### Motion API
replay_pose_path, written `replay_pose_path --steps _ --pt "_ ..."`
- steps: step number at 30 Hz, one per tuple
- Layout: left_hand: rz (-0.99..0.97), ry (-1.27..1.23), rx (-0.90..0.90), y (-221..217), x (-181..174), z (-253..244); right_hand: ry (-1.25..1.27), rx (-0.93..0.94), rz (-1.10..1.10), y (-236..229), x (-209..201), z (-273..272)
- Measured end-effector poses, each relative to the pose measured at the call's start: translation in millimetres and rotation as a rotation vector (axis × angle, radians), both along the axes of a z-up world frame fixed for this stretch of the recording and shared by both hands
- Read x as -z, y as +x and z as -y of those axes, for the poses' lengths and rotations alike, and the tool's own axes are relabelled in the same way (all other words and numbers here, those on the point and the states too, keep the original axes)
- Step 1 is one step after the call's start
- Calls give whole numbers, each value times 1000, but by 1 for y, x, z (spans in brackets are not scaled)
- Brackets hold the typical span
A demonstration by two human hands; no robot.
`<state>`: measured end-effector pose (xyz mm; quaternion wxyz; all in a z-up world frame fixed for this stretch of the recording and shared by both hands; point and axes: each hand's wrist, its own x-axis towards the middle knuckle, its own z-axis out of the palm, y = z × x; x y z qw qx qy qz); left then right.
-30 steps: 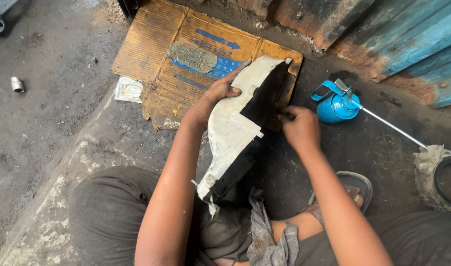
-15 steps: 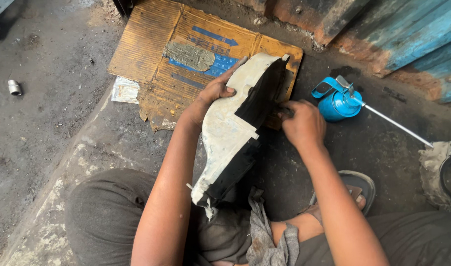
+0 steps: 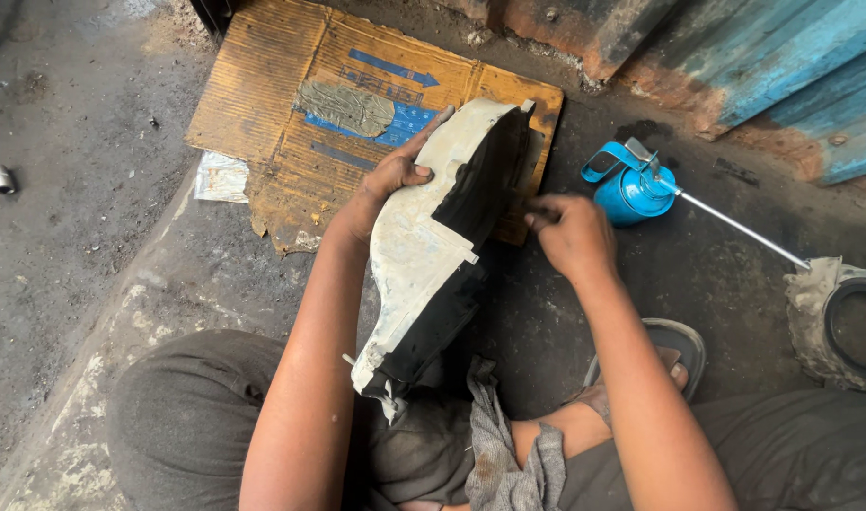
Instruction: The person sits on the floor and uses a metal file to scrape and smooth the edges of a large, dirty metal part. They rotate the part to access different areas, then use a blue oil can to apply lubricant to the surface before spreading it with their fingers.
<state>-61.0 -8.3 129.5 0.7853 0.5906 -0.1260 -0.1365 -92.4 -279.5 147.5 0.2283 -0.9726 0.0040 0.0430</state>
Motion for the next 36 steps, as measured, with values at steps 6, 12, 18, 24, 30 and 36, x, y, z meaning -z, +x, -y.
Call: replay_pose_path --steps 6,12,18,24,30,36 --pt "9 -11 15 4 7 -2 -76 27 -11 -6 -15 -6" --pt "-14 6 -5 2 5 -2 -70 4 99 -9 -23 -10" --pt "-31 -35 3 -6 -8 0 -78 -136 -36 10 -28 -5" --pt "-104 -45 77 -8 -22 8 -338 -192 2 39 -62 -7" --pt "-54 -19 58 -9 -25 12 -344 -198 210 39 -65 1" --pt "-30 12 17 -12 -22 8 -269 -247 284 12 -36 0"
